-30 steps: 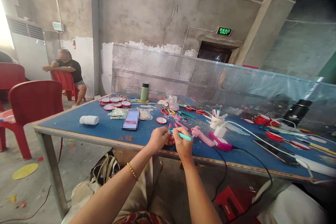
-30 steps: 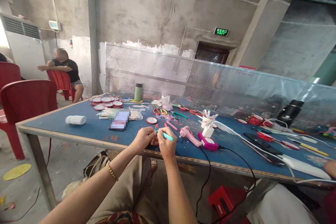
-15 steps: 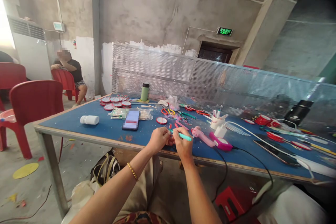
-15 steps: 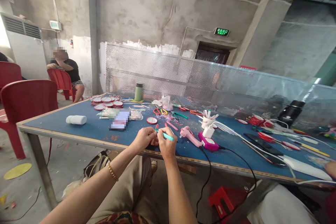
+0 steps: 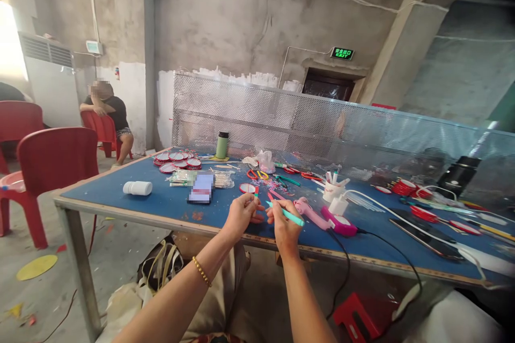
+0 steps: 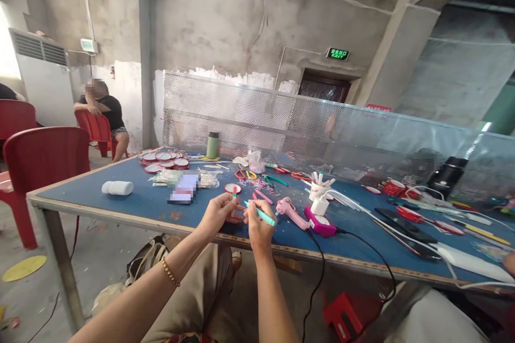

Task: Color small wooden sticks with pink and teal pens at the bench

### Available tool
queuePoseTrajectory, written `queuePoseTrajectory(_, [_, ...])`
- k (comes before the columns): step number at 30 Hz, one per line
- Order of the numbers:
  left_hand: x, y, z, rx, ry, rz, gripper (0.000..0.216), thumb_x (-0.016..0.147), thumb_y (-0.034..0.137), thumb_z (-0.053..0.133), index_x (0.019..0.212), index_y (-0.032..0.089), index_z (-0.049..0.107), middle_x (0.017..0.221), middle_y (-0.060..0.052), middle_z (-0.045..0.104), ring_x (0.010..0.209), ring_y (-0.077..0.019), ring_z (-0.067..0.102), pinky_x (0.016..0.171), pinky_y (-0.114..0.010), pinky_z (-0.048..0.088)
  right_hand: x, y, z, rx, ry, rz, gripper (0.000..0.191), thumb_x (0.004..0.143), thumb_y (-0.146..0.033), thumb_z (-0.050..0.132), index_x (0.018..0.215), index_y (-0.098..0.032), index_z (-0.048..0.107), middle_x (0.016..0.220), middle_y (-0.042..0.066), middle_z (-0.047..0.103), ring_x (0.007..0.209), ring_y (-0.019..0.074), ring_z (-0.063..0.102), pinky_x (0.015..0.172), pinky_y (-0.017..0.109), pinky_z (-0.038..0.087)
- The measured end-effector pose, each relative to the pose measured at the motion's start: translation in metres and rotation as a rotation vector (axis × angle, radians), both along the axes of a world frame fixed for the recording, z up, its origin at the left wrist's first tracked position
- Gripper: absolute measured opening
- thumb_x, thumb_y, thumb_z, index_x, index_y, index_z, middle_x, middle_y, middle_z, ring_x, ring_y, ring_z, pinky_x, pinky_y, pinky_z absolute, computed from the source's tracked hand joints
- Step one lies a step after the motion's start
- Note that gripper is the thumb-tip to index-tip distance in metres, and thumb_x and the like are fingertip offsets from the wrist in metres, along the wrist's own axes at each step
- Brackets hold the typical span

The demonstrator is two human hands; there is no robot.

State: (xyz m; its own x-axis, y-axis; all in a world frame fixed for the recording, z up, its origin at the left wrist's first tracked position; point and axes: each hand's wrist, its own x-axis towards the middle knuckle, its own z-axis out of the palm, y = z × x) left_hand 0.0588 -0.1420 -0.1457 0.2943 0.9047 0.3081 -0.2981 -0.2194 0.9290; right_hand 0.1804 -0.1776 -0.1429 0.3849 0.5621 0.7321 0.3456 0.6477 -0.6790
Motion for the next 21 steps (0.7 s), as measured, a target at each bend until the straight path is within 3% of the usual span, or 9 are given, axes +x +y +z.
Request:
queuePoseTrajectory(4, [-0.008,-0.012,0.006,-0.092,-0.077,-0.088,0.046,0.075,0.058,0.066,0.089,0.017,0.052,0.068,-0.004,0.069,0.052,-0.0180,0.068,0.046,-0.025,0.051,0.001,0.000,0.000,0.011,0.020,0.016,0.027,0.088,-0.040,0.064,0.073,-0.018,0.062,0.058,-0.002,0.062,0.042,0.0106,0.055,0.043,0.022,0.045])
queuePoseTrajectory(10, [-0.027,-0.054,-0.003,-0.183,-0.098,-0.195,0.045,0.073,0.051,0.073,0.087,0.012,0.057,0.074,-0.011,0.072,0.058,-0.0181,0.070,0.053,-0.025,0.054,0.001,-0.001,0.003,-0.022,-0.007,0.017,0.028,0.087,-0.041,0.066,0.073,-0.018,0.063,0.058,-0.002,0.063,0.043,0.0109,0.055,0.044,0.022,0.045])
queuePoseTrajectory(21, [-0.049,-0.065,-0.028,-0.194,-0.160,-0.057,0.046,0.072,0.053,0.077,0.084,0.011,0.063,0.075,-0.009,0.072,0.060,-0.0156,0.069,0.057,-0.025,0.054,-0.033,-0.022,-0.005,-0.130,-0.079,0.256,0.023,0.089,-0.039,0.065,0.080,-0.018,0.067,0.060,-0.002,0.063,0.045,0.0101,0.057,0.046,0.021,0.047])
